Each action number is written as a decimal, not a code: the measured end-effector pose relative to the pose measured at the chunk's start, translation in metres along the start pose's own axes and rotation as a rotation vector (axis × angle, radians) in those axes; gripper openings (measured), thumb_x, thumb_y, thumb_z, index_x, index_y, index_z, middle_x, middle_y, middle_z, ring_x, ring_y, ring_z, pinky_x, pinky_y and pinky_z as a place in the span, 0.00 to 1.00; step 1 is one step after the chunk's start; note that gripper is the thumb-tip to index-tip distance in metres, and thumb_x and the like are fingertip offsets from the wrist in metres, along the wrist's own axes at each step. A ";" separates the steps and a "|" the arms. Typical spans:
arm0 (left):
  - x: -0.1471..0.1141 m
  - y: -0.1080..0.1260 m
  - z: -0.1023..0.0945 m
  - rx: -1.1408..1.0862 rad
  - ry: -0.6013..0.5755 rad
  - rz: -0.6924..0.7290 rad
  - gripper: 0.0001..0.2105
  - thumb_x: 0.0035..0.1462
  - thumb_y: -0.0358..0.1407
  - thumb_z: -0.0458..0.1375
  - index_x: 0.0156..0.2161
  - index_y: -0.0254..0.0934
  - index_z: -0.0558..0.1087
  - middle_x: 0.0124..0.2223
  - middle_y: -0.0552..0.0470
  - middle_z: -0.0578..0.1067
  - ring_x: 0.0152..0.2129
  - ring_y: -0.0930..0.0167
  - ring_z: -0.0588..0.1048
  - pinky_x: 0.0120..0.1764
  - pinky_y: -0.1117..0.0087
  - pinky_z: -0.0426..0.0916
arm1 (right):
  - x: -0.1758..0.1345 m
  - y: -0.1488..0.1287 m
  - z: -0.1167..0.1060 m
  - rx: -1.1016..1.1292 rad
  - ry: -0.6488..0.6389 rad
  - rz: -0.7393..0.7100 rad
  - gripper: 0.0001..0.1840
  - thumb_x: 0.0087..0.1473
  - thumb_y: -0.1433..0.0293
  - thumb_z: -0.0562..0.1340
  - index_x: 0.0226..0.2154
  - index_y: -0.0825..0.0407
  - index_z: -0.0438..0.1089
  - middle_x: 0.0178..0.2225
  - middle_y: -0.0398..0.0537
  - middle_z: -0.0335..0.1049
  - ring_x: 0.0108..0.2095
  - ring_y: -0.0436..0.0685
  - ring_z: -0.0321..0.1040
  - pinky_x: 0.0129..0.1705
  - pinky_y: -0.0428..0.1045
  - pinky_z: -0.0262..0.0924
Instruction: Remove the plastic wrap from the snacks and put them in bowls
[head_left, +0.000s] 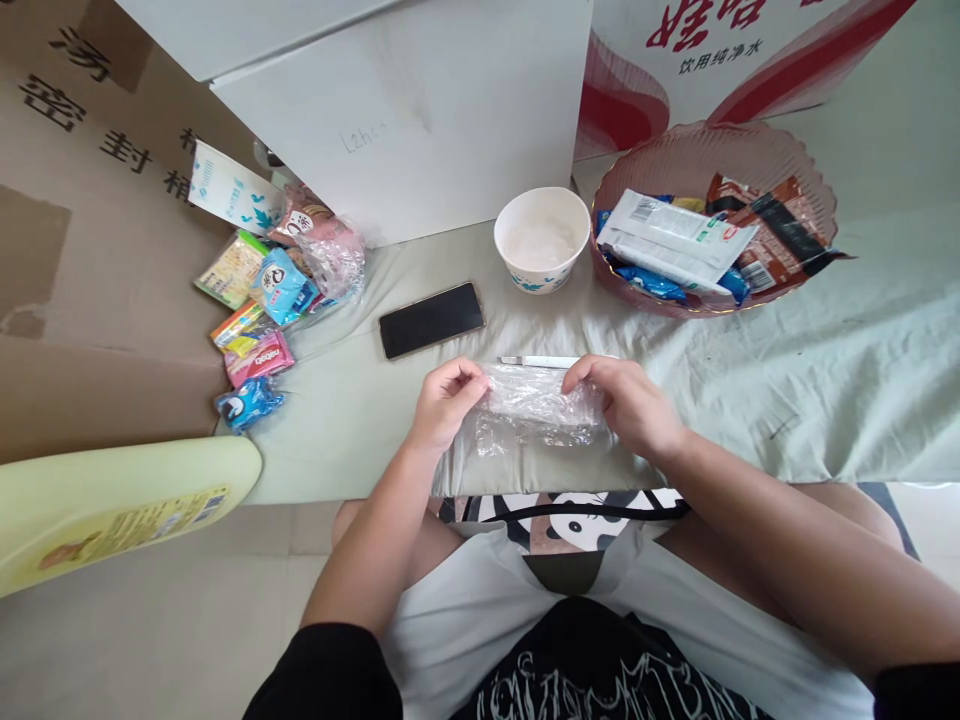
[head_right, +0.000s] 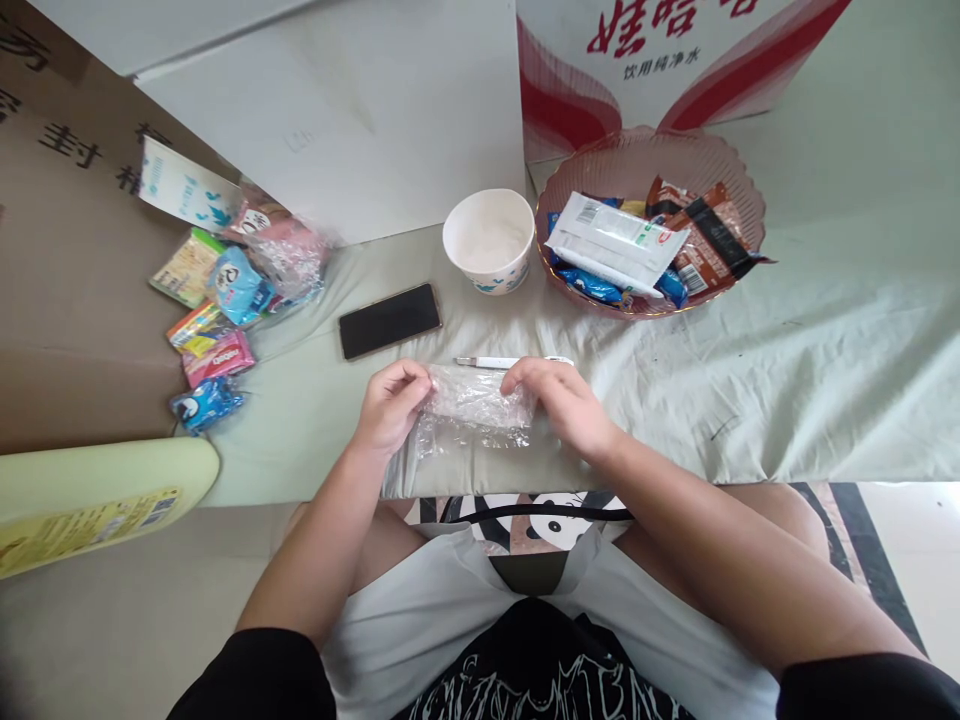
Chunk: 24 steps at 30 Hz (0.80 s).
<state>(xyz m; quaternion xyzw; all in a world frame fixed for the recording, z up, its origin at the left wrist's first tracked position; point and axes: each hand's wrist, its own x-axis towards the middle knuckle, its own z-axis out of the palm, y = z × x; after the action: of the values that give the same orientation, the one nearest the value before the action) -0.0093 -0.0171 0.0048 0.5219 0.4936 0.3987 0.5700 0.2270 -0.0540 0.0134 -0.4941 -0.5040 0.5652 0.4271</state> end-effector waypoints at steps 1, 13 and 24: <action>-0.001 -0.002 0.001 0.118 0.046 0.058 0.11 0.52 0.41 0.65 0.27 0.37 0.70 0.26 0.54 0.72 0.23 0.74 0.69 0.27 0.73 0.65 | 0.000 0.000 0.001 -0.108 -0.013 -0.018 0.17 0.58 0.60 0.55 0.24 0.50 0.69 0.22 0.44 0.65 0.23 0.52 0.59 0.27 0.48 0.54; -0.020 -0.006 0.009 0.721 0.523 0.809 0.07 0.54 0.28 0.60 0.35 0.40 0.67 0.39 0.51 0.62 0.38 0.68 0.68 0.41 0.65 0.68 | -0.012 0.011 0.012 -0.549 0.039 -0.356 0.11 0.58 0.72 0.59 0.44 0.47 0.65 0.35 0.44 0.75 0.23 0.50 0.63 0.29 0.48 0.59; -0.015 0.006 0.012 0.359 -0.498 0.193 0.17 0.59 0.48 0.61 0.48 0.40 0.74 0.48 0.44 0.78 0.46 0.61 0.77 0.50 0.61 0.71 | -0.020 0.010 0.019 -0.178 -0.343 -0.362 0.07 0.60 0.72 0.57 0.42 0.47 0.60 0.32 0.42 0.67 0.28 0.51 0.61 0.31 0.47 0.60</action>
<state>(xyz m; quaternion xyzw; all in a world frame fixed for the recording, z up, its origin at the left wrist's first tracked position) -0.0001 -0.0335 0.0123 0.7401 0.3497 0.2173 0.5317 0.2113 -0.0777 0.0058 -0.3286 -0.6970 0.5084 0.3845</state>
